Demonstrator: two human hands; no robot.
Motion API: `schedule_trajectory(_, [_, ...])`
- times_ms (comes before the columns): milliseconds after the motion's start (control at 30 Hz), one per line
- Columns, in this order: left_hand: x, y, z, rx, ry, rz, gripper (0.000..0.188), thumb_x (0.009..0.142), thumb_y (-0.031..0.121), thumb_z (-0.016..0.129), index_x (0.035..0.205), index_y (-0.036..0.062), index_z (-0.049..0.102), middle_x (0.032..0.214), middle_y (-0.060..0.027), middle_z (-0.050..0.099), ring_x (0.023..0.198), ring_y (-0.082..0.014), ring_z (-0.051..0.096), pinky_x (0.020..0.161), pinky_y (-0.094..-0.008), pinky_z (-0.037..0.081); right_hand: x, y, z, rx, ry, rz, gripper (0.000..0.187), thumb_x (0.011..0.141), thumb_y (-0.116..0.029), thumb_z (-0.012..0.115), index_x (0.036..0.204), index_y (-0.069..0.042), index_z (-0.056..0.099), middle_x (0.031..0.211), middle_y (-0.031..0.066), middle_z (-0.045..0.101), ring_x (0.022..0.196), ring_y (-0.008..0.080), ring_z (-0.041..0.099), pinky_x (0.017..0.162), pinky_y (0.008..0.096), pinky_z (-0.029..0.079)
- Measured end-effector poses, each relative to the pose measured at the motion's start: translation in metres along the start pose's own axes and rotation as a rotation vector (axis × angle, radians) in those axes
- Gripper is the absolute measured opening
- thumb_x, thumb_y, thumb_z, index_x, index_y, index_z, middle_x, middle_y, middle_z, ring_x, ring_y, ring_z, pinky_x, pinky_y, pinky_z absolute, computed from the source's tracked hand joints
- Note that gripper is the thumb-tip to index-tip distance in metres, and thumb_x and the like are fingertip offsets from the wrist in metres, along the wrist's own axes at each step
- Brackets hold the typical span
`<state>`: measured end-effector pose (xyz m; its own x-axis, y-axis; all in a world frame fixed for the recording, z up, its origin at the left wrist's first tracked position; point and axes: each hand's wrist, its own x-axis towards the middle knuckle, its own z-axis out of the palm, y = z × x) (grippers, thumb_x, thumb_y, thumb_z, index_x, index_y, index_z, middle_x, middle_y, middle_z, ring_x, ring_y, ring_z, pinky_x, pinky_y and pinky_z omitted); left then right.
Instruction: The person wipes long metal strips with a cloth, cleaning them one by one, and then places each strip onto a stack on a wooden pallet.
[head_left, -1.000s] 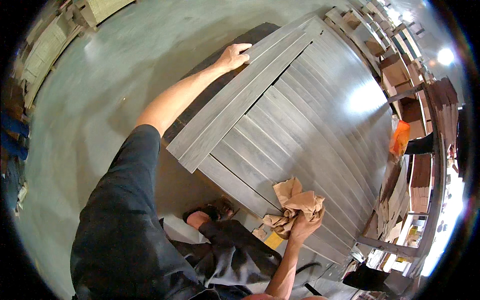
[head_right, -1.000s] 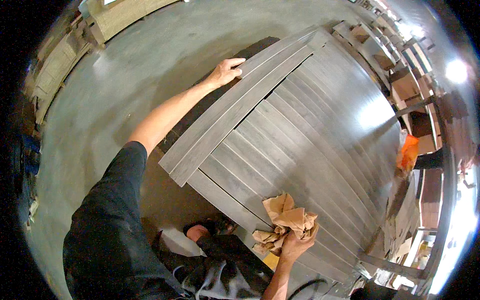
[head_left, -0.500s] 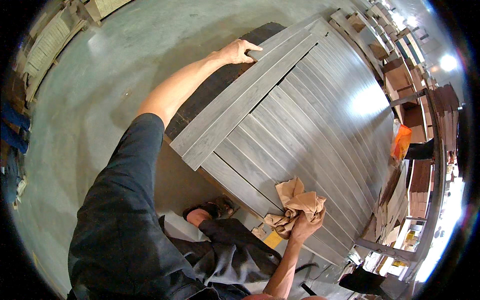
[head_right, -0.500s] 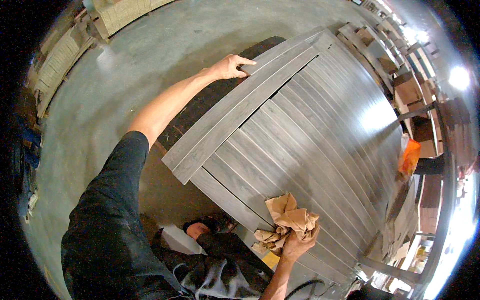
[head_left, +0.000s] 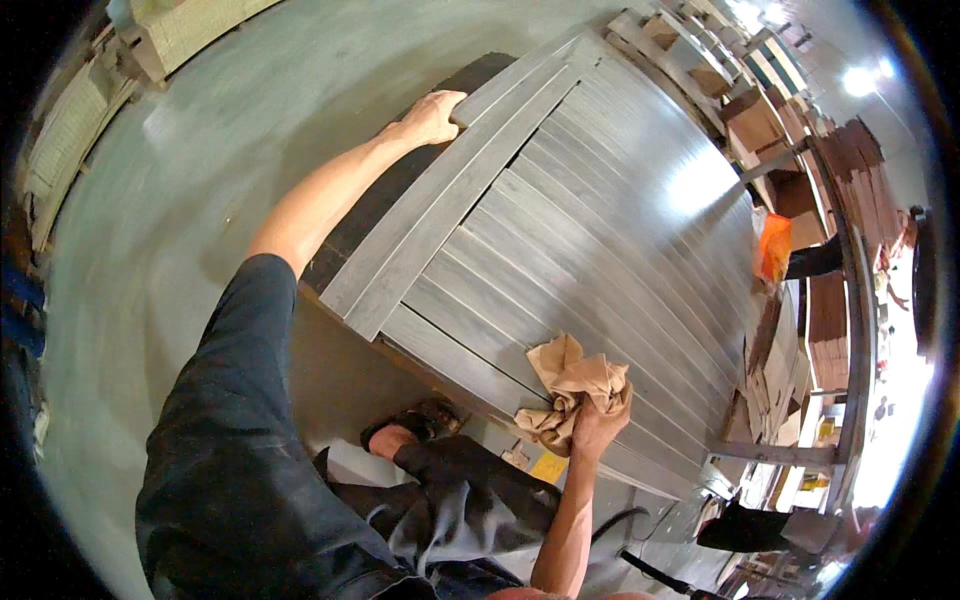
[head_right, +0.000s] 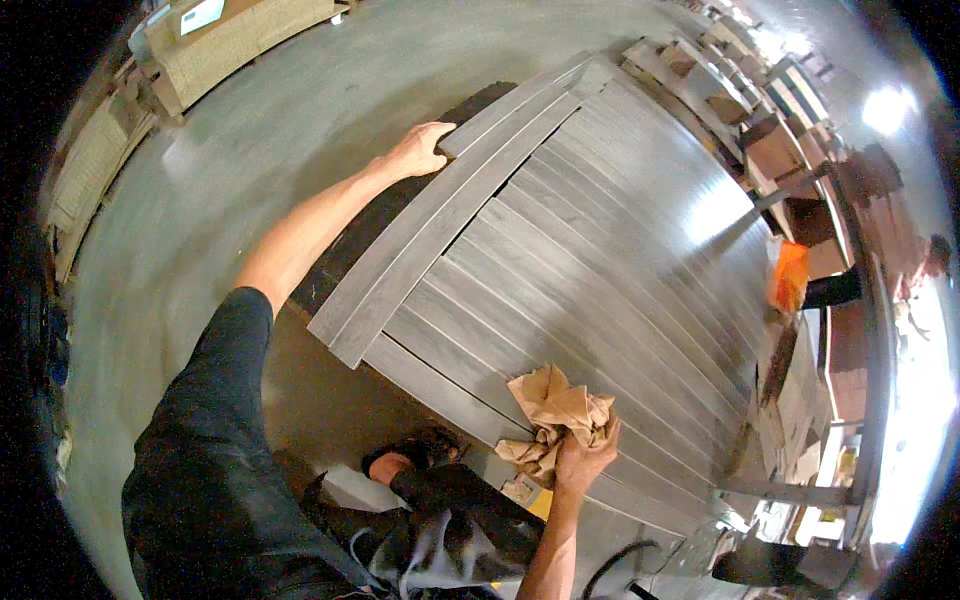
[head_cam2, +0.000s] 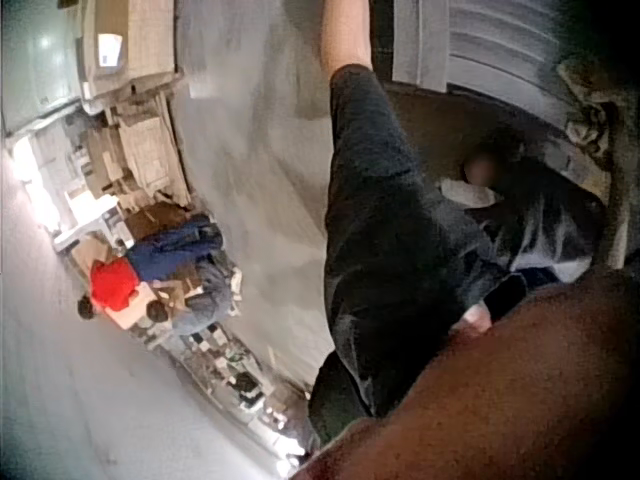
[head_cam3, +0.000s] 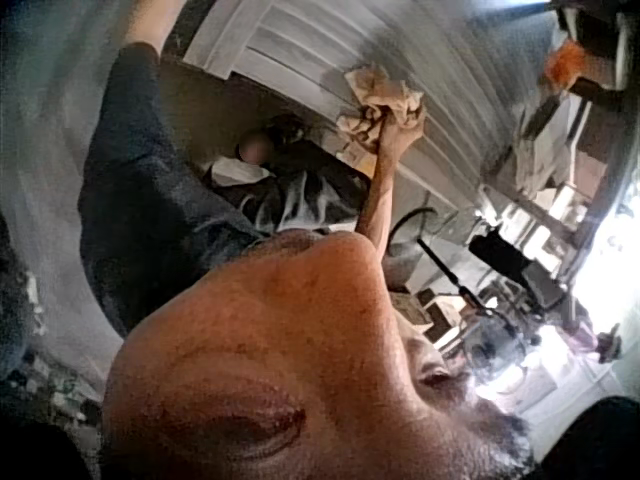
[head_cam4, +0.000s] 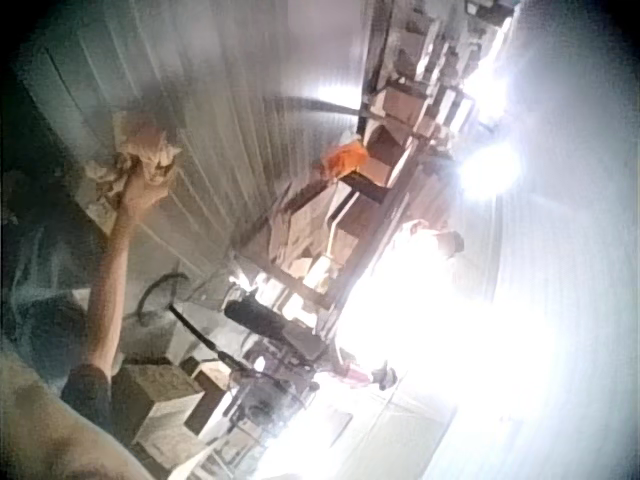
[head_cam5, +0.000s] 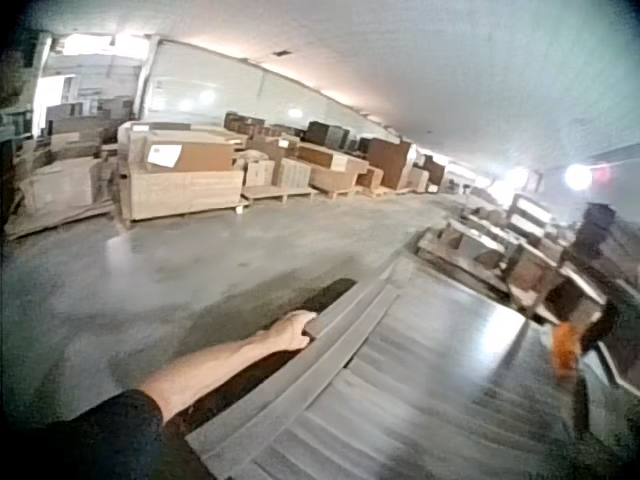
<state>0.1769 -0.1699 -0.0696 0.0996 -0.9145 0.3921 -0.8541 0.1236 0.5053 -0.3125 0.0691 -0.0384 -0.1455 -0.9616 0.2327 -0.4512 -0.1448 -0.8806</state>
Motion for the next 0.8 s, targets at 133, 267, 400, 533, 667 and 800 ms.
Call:
schedule_trajectory(133, [-0.023,0.045,-0.023,-0.008,0.185,-0.012,0.051,0.076,0.013,0.066,0.124,-0.0008,0.058,0.126,-0.0217,0.058,0.114,-0.0347,0.058,0.098,-0.0398,0.047,0.003,-0.001,-0.003,-0.024,-0.001,-0.012,0.029,0.080,-0.010,0.063,0.105,0.004,0.058,0.096,0.0114,0.066,0.088,0.0186,0.059,0.080,0.0317,0.047])
schedule_trajectory(267, [-0.085,0.112,-0.060,-0.344,0.257,0.189,0.040,0.078,0.008,0.066,0.117,0.0001,0.062,0.108,-0.0181,0.065,0.083,-0.0270,0.066,0.074,-0.0368,0.054,-0.010,0.006,-0.022,0.038,0.087,-0.060,0.021,0.084,-0.010,0.062,0.100,0.004,0.062,0.094,0.0103,0.066,0.084,0.0175,0.059,0.076,0.0316,0.049])
schedule_trajectory(400, [-0.185,0.206,-0.096,-0.587,-0.007,0.271,0.024,0.083,0.001,0.063,0.107,0.0010,0.065,0.100,-0.0094,0.066,0.080,-0.0153,0.064,0.068,-0.0280,0.054,-0.043,0.028,-0.087,0.315,0.422,-0.015,0.018,0.086,-0.005,0.057,0.102,0.003,0.063,0.101,0.0059,0.066,0.084,0.0153,0.061,0.077,0.0288,0.051])
schedule_trajectory(533, [-0.247,0.298,-0.076,-0.901,-0.287,0.360,0.022,0.084,0.002,0.065,0.106,0.0009,0.066,0.100,-0.0105,0.067,0.082,-0.0151,0.065,0.072,-0.0269,0.054,-0.086,0.067,-0.201,0.920,0.373,-0.077,0.016,0.095,-0.019,0.051,0.102,-0.008,0.059,0.095,-0.0010,0.059,0.086,0.0134,0.058,0.077,0.0300,0.052])
schedule_trajectory(667, [-0.293,0.358,-0.070,-0.855,-0.471,0.478,0.021,0.085,-0.002,0.063,0.105,0.0012,0.068,0.102,-0.0102,0.067,0.084,-0.0164,0.066,0.078,-0.0262,0.053,-0.143,-0.006,-0.229,0.905,0.827,0.011,0.022,0.093,-0.022,0.054,0.111,-0.010,0.057,0.105,0.0044,0.061,0.096,0.0193,0.060,0.085,0.0365,0.051])
schedule_trajectory(800, [-0.328,0.416,-0.053,-1.105,-0.666,0.405,0.024,0.090,-0.004,0.057,0.111,0.0002,0.067,0.107,-0.0082,0.067,0.084,-0.0143,0.066,0.077,-0.0264,0.053,-0.190,0.017,-0.272,0.814,1.145,-0.255,0.024,0.092,-0.007,0.052,0.114,-0.009,0.059,0.109,0.0056,0.062,0.100,0.0212,0.061,0.088,0.0378,0.052])
